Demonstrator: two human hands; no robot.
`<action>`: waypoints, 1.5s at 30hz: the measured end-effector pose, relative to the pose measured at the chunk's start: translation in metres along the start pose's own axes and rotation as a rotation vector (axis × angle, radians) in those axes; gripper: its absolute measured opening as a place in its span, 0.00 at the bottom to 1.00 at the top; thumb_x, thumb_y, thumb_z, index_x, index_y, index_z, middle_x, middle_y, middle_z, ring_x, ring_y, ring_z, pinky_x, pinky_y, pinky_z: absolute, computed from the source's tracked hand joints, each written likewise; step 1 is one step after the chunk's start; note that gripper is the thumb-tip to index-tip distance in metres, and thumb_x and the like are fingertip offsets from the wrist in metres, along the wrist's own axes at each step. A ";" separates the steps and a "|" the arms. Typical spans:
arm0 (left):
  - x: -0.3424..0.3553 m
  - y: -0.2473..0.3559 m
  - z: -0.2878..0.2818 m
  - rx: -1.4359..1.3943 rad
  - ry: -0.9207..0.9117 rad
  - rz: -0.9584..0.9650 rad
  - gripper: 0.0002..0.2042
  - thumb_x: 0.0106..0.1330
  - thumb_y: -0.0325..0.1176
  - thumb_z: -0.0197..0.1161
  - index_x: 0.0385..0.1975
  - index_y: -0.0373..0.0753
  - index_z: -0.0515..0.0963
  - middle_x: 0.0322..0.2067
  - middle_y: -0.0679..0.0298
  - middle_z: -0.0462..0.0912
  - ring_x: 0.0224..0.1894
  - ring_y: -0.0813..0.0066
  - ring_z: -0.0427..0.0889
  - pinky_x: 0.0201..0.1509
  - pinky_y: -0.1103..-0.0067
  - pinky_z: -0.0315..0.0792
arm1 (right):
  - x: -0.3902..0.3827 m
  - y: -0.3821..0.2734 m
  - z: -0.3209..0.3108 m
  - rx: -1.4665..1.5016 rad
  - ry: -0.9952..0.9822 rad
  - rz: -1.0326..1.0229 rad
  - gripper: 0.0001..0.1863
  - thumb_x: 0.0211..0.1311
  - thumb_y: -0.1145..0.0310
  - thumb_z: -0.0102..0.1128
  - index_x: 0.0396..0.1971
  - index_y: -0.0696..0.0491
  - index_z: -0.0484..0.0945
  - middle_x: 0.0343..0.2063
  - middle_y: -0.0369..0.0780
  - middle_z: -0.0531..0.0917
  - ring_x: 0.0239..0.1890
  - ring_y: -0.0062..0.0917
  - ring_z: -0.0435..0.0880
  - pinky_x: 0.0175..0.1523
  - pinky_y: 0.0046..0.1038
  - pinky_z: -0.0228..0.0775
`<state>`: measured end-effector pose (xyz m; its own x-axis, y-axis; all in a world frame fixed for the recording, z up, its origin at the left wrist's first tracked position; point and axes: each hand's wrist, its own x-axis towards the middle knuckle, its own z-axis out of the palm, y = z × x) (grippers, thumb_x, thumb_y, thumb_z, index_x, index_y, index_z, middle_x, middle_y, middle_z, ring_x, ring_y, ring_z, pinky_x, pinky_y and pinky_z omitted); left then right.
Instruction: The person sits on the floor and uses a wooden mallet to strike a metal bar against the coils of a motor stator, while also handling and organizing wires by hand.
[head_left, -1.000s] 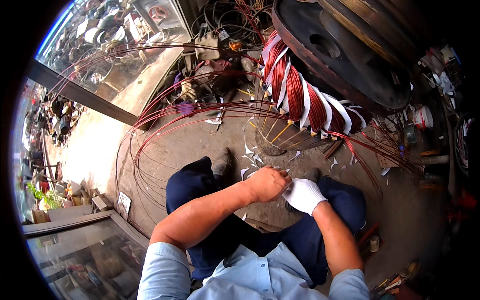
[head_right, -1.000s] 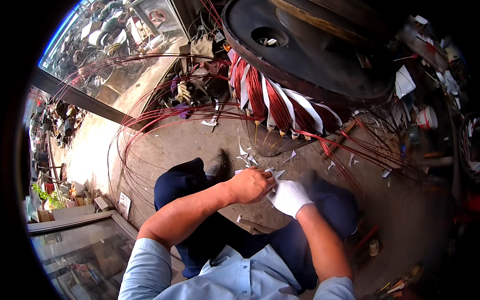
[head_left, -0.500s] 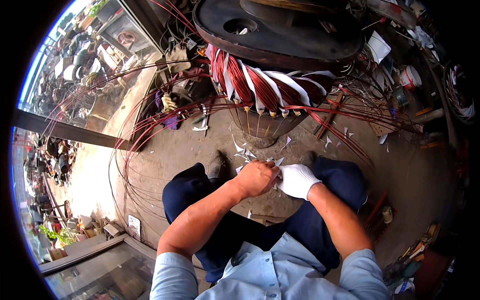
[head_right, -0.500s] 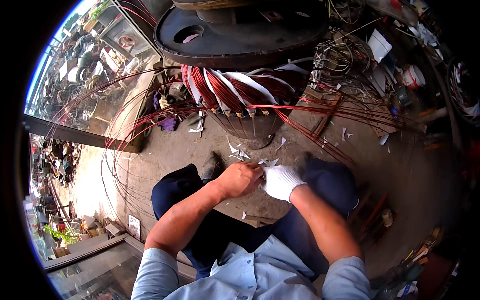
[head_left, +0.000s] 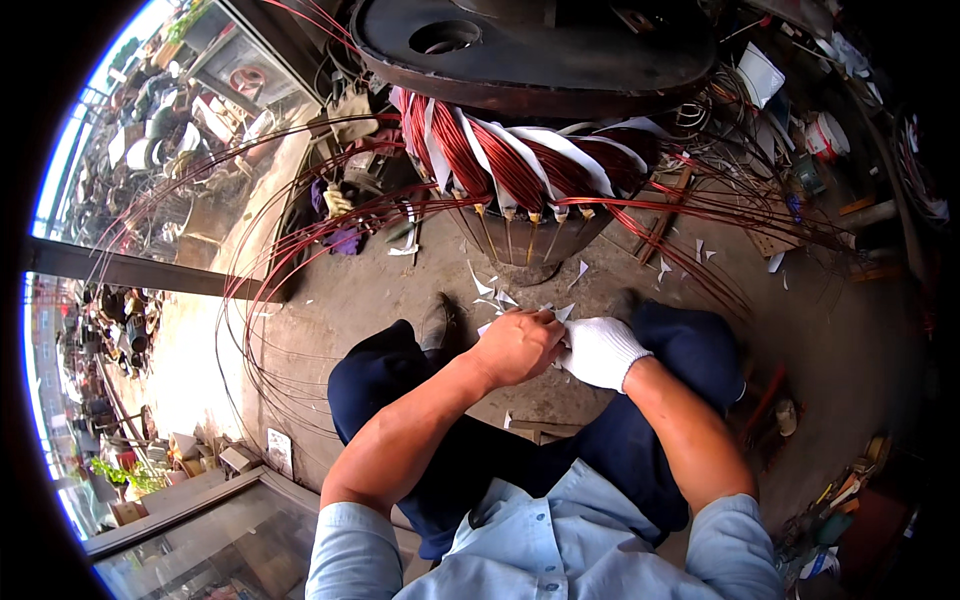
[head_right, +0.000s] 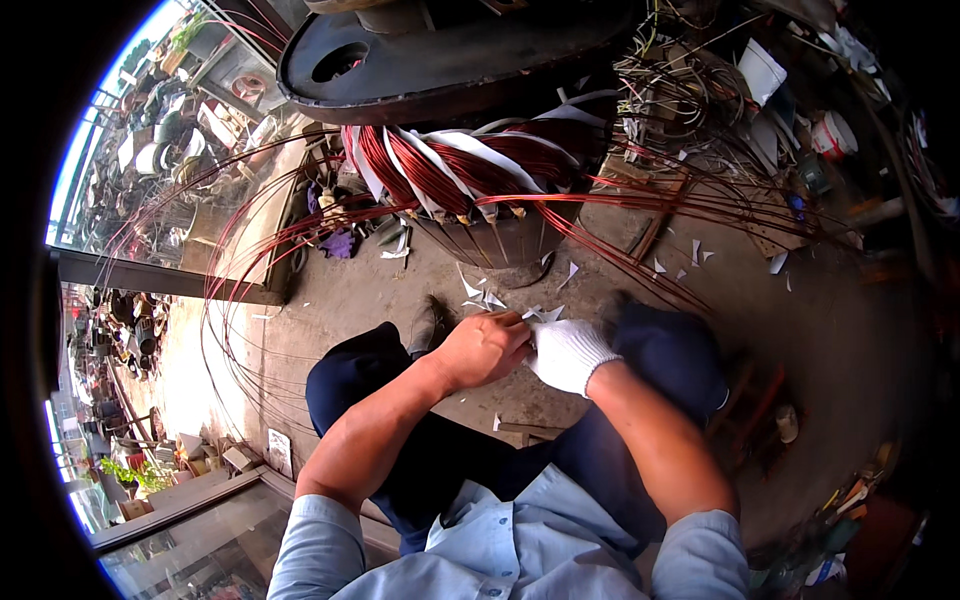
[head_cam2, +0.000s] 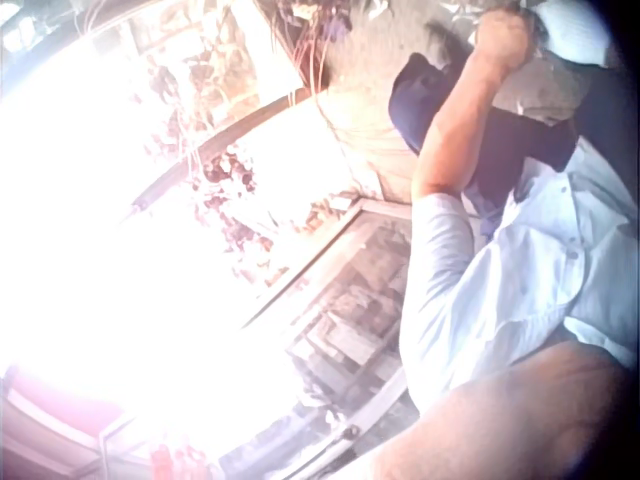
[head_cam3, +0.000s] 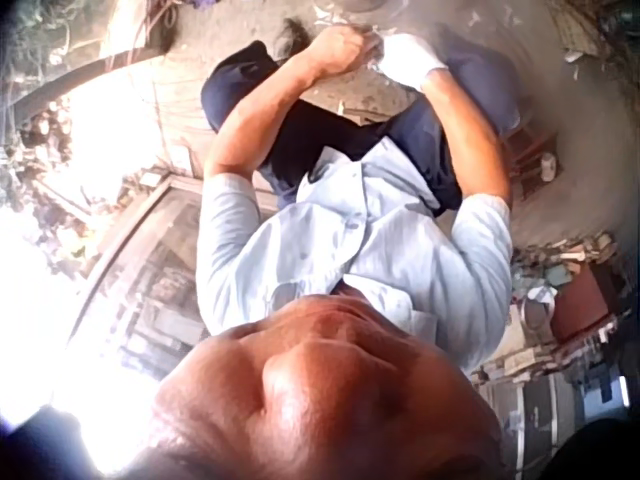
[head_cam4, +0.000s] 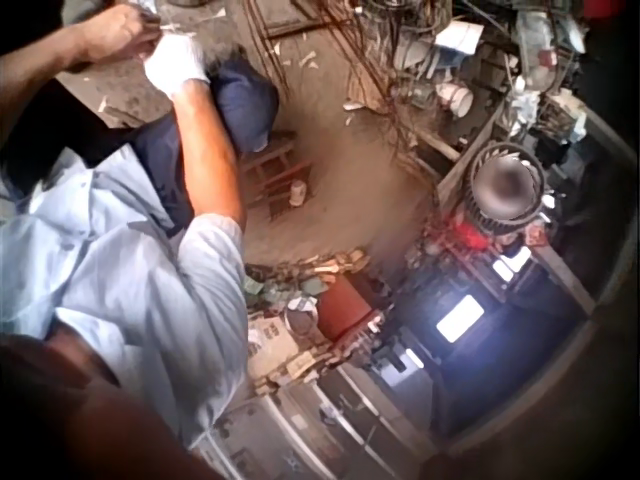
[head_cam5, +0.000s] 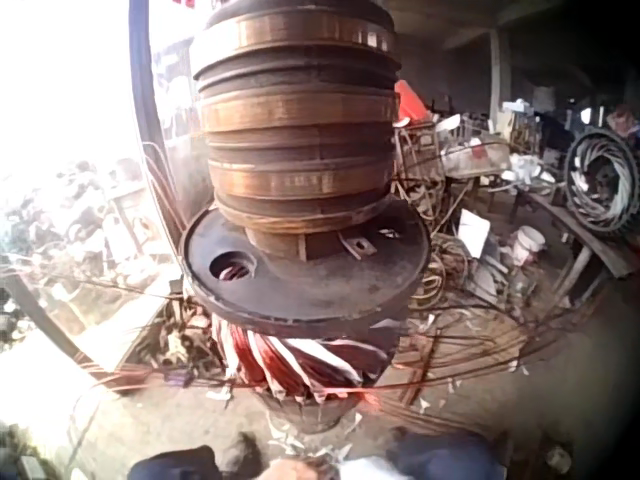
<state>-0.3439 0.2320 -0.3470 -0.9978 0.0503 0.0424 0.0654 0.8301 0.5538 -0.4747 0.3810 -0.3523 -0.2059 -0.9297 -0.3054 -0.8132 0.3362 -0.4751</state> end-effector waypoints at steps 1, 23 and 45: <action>0.000 0.000 0.000 -0.002 0.019 0.013 0.10 0.61 0.35 0.66 0.30 0.34 0.77 0.33 0.54 0.81 0.39 0.52 0.83 0.45 0.63 0.79 | 0.000 0.001 0.001 -0.003 0.008 -0.002 0.16 0.63 0.56 0.58 0.29 0.54 0.83 0.31 0.50 0.87 0.36 0.49 0.86 0.43 0.49 0.79; -0.008 -0.012 0.002 -0.019 -0.027 -0.162 0.04 0.63 0.27 0.61 0.31 0.32 0.76 0.35 0.49 0.82 0.38 0.42 0.82 0.43 0.59 0.76 | 0.027 -0.014 0.016 -0.038 -0.013 0.001 0.15 0.56 0.61 0.60 0.32 0.55 0.89 0.33 0.50 0.89 0.36 0.45 0.89 0.39 0.48 0.80; -0.018 -0.055 -0.011 0.062 -0.025 -0.174 0.10 0.59 0.28 0.65 0.38 0.30 0.81 0.36 0.49 0.84 0.40 0.47 0.84 0.44 0.63 0.76 | 0.035 -0.049 0.020 0.146 0.144 -0.135 0.12 0.49 0.65 0.65 0.32 0.52 0.90 0.32 0.45 0.90 0.36 0.39 0.90 0.39 0.45 0.79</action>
<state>-0.3299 0.1792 -0.3691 -0.9940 -0.0836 -0.0705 -0.1078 0.8600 0.4989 -0.4309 0.3352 -0.3559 -0.1844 -0.9761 -0.1148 -0.7535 0.2154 -0.6212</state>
